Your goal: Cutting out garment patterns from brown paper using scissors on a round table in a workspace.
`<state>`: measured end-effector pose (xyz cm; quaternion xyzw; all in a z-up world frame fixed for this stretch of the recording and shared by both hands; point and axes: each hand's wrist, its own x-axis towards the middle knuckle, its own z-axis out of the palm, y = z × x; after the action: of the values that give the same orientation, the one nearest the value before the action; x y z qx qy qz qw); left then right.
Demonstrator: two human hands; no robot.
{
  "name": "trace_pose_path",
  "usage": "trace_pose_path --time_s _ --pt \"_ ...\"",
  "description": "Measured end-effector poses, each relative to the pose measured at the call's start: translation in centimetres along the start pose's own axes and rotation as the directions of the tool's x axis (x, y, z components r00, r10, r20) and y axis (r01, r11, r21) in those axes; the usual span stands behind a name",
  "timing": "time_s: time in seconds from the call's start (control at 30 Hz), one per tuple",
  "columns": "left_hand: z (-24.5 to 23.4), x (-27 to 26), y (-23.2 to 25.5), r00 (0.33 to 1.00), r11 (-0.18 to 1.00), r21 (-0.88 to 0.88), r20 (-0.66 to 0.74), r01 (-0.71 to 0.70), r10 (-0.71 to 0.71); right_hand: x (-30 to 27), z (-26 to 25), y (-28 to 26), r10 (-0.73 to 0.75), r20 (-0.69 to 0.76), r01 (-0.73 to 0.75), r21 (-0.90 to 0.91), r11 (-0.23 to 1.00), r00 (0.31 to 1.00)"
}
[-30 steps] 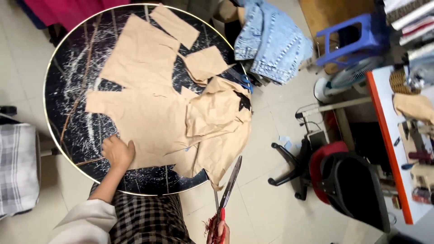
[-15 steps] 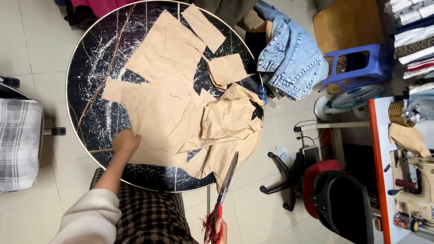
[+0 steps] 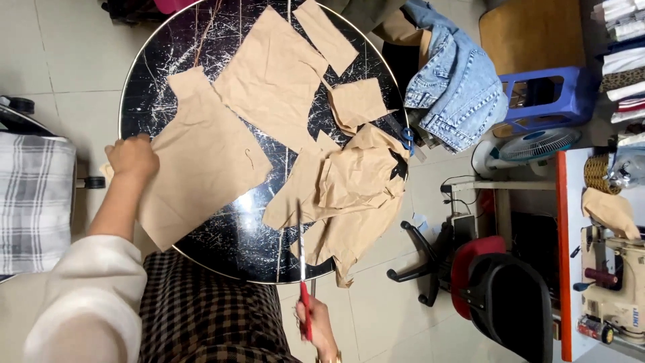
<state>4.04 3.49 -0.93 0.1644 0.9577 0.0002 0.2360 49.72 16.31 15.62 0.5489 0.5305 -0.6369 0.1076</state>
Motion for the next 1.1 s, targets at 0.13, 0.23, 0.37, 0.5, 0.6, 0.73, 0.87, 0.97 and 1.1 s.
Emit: trace_pose_path --time_s 0.13,0.23,0.37,0.5,0.6,0.73,0.87,0.97,1.1 --pt "1.4 2.8 -0.5 0.981 0.981 0.161 -0.139 -0.111 0.134 2.9 3.2 -3.7 0.0 0.121 0.012 -0.097 0.995 0.993" --pt "1.4 3.2 -0.4 0.973 0.981 0.149 -0.175 -0.122 0.148 6.6 4.4 -3.5 -0.233 0.102 0.254 -0.388 0.886 0.967" --pt "2.8 3.5 -0.8 0.945 0.983 0.135 -0.287 -0.125 0.16 8.5 5.7 -5.1 -0.206 0.112 0.233 -0.362 0.902 0.972" --pt "3.0 3.2 -1.2 0.926 0.984 0.094 -0.333 -0.153 0.176 6.6 6.4 -8.1 -0.059 0.133 0.103 -0.356 0.929 0.989" --pt "2.8 2.3 -1.3 0.94 0.979 0.093 -0.276 -0.181 0.2 5.2 6.2 -8.2 0.013 0.174 0.06 -0.409 0.911 0.985" --pt "3.8 1.3 -1.8 0.912 0.969 0.143 -0.333 -0.2 0.237 4.9 5.1 -4.5 0.032 0.22 0.101 -0.569 0.816 0.975" --pt "4.0 0.3 -1.9 0.934 0.97 0.18 -0.288 -0.163 0.21 2.1 5.9 -5.0 0.157 0.166 -0.059 -0.481 0.875 0.974" --pt "4.0 -0.1 -1.8 0.969 0.975 0.192 -0.194 -0.112 0.15 2.1 6.1 -2.8 0.138 0.155 -0.045 -0.493 0.869 0.978" --pt "3.9 -0.9 -1.6 0.973 0.965 0.254 -0.195 -0.072 0.124 2.3 6.3 -1.4 0.165 0.077 -0.113 -0.448 0.887 0.983"
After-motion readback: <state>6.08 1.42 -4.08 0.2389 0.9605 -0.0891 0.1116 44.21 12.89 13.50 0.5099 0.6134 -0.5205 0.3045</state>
